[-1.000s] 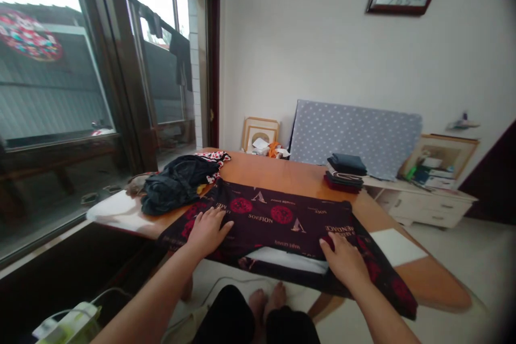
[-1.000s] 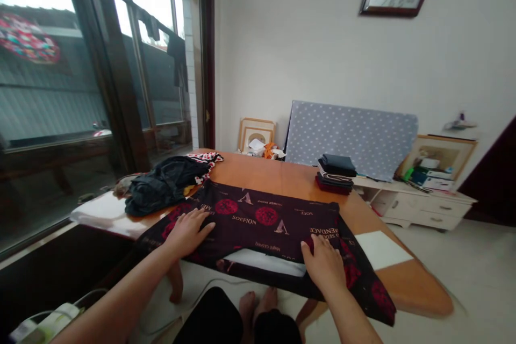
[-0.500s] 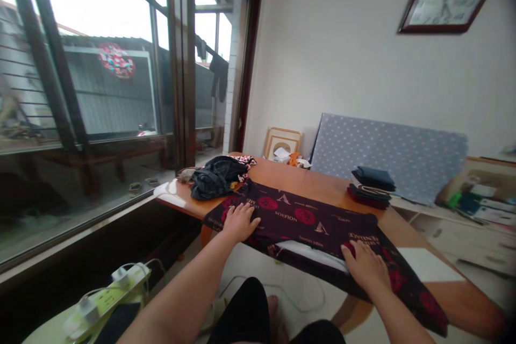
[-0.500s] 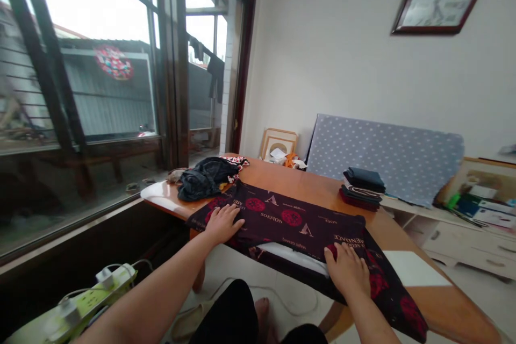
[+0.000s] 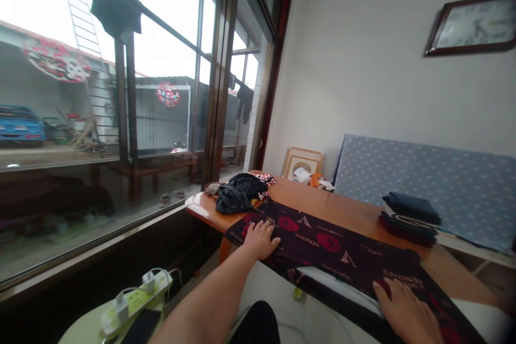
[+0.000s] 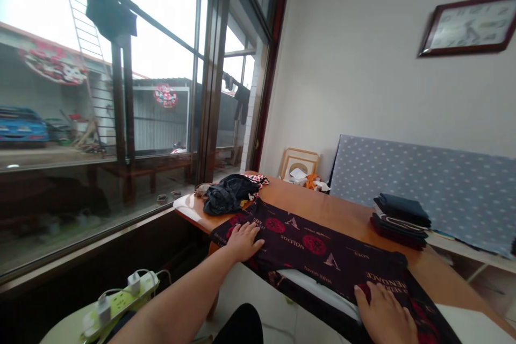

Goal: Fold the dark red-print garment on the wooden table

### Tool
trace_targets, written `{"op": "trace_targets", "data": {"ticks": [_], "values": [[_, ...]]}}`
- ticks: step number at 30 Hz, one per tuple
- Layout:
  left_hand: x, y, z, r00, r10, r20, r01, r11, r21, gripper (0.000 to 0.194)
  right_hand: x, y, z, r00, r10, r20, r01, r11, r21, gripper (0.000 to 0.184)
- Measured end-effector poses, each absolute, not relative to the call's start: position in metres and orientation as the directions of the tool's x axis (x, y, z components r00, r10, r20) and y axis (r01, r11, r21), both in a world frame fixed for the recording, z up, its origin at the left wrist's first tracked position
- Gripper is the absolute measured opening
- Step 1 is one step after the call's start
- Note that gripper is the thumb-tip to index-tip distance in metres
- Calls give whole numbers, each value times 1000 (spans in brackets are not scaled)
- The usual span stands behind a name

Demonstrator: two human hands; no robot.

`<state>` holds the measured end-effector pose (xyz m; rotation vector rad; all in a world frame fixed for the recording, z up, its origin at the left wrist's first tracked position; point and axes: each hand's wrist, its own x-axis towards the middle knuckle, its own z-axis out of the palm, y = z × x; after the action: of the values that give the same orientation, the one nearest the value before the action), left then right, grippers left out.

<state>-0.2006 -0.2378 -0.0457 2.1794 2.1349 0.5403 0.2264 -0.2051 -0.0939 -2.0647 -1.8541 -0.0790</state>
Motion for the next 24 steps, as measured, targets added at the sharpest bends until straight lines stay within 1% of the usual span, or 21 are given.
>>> {"op": "trace_targets", "data": {"ticks": [6, 10, 14, 16, 17, 20, 24], "values": [[-201, -236, -48, -9, 974, 225, 959, -55, 276, 76, 234, -200, -102, 88, 957, 277, 973, -23, -231, 55], [-200, -238, -46, -33, 966, 258, 947, -52, 317, 73, 236, -194, -109, 104, 951, 292, 973, -37, -227, 56], [-198, -244, -41, -14, 963, 270, 939, -80, 336, 67, 224, -211, -92, 124, 949, 289, 979, -70, -191, 65], [-199, -240, -41, 5, 968, 252, 938, -91, 335, 68, 215, -222, -79, 122, 956, 267, 974, -65, -216, 65], [-200, -236, -42, 13, 970, 242, 942, -93, 323, 67, 211, -226, -73, 130, 956, 264, 971, -68, -231, 63], [-205, -219, -49, 15, 968, 250, 983, -60, 173, 66, 204, -226, -63, 148, 960, 237, 959, -80, -271, 60], [-209, -207, -58, 27, 974, 225, 997, -42, 63, 65, 208, -219, -60, 151, 966, 207, 941, -77, -329, 58]]}}
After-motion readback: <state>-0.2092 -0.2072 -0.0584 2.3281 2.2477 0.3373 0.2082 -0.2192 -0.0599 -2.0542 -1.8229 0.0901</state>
